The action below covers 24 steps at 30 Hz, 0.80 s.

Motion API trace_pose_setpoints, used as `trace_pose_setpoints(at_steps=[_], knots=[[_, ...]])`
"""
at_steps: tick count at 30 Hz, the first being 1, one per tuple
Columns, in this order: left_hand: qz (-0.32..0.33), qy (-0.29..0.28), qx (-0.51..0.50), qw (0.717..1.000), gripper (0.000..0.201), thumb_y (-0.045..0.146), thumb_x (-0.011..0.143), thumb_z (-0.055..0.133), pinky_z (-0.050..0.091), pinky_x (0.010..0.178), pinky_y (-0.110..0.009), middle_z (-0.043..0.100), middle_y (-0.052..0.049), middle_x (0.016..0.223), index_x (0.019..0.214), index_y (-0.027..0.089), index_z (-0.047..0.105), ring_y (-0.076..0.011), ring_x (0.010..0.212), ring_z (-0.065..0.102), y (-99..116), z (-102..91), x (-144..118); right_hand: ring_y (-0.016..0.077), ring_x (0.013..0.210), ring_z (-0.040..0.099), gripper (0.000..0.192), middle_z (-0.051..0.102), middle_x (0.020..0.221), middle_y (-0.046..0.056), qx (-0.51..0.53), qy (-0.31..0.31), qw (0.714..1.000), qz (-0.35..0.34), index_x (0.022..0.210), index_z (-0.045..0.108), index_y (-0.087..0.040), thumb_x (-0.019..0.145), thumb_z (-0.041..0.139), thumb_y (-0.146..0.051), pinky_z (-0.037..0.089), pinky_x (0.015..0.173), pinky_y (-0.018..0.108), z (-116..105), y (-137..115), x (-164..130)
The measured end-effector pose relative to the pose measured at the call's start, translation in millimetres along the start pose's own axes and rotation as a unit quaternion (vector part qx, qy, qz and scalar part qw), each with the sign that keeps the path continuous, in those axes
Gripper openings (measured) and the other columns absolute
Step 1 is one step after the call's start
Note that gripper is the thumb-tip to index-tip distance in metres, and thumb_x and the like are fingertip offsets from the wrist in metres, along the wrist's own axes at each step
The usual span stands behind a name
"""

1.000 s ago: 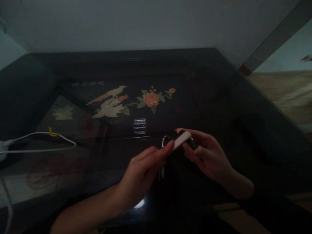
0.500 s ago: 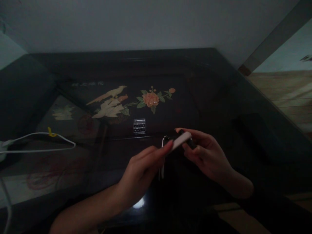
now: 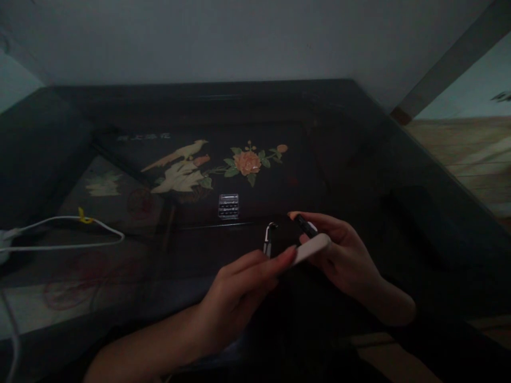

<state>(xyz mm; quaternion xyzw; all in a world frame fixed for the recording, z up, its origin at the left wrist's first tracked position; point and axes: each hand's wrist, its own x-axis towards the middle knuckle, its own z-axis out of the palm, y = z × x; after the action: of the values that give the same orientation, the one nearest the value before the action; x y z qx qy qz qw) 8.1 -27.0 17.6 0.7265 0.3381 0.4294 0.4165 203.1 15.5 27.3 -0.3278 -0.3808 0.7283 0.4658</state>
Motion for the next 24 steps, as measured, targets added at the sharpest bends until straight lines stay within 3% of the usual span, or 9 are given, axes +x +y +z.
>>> trace_pose_setpoints(at_steps=[4,8,12,17,21,24], knots=[[-0.035,0.033,0.033,0.998,0.055,0.005,0.093,0.046,0.043,0.055,-0.017,0.057,0.000,0.082,0.141,0.031,0.046,-0.0097,0.065,0.050,-0.5,-1.8,0.9,0.0029,0.043,0.025,0.038,0.042,0.055,-0.008,0.005,-0.006,1.000,-0.002,0.099,0.077,-0.029,0.062,0.087,-0.035,0.019,0.036,0.017,-0.5,0.2,0.3],[0.008,-0.001,0.024,1.000,0.058,0.003,0.092,0.047,0.044,0.057,-0.017,0.056,0.000,0.082,0.142,0.032,0.045,-0.0094,0.066,0.052,1.1,-1.8,1.2,0.0047,0.045,0.029,0.034,0.045,0.058,-0.006,0.001,0.005,1.000,0.009,0.097,0.078,-0.031,0.064,0.086,-0.032,0.020,0.036,0.018,-1.7,0.7,1.0],[-0.024,0.029,0.034,0.999,0.059,0.002,0.091,0.047,0.043,0.056,-0.016,0.055,0.001,0.082,0.142,0.033,0.045,-0.0090,0.066,0.051,2.4,-1.4,2.0,0.0037,0.043,0.027,0.040,0.043,0.057,-0.007,-0.002,0.003,1.000,0.000,0.098,0.078,-0.029,0.061,0.087,-0.037,0.019,0.036,0.018,-0.3,-0.6,1.0],[-0.006,0.004,0.008,1.000,0.057,0.004,0.092,0.048,0.043,0.056,-0.017,0.057,0.000,0.083,0.142,0.033,0.045,-0.0094,0.065,0.050,4.2,-1.2,1.2,0.0041,0.044,0.029,0.035,0.045,0.059,-0.006,-0.005,0.015,1.000,0.002,0.096,0.078,-0.030,0.063,0.087,-0.034,0.020,0.036,0.018,1.0,-1.1,-0.6],[-0.043,0.036,0.033,0.998,0.060,0.002,0.092,0.046,0.044,0.057,-0.017,0.056,0.001,0.081,0.142,0.035,0.044,-0.0094,0.066,0.050,2.3,-0.7,1.1,0.0028,0.041,0.025,0.039,0.041,0.055,-0.008,0.000,0.002,1.000,-0.006,0.098,0.077,-0.029,0.062,0.087,-0.037,0.020,0.035,0.017,-1.4,1.1,0.3],[-0.006,0.011,0.015,1.000,0.060,0.002,0.092,0.047,0.044,0.057,-0.016,0.057,0.001,0.084,0.142,0.035,0.043,-0.0090,0.066,0.050,1.6,0.0,0.3,0.0038,0.044,0.030,0.034,0.042,0.057,-0.007,-0.012,0.008,1.000,-0.003,0.098,0.077,-0.031,0.065,0.085,-0.033,0.022,0.036,0.016,-2.3,1.8,0.5]])
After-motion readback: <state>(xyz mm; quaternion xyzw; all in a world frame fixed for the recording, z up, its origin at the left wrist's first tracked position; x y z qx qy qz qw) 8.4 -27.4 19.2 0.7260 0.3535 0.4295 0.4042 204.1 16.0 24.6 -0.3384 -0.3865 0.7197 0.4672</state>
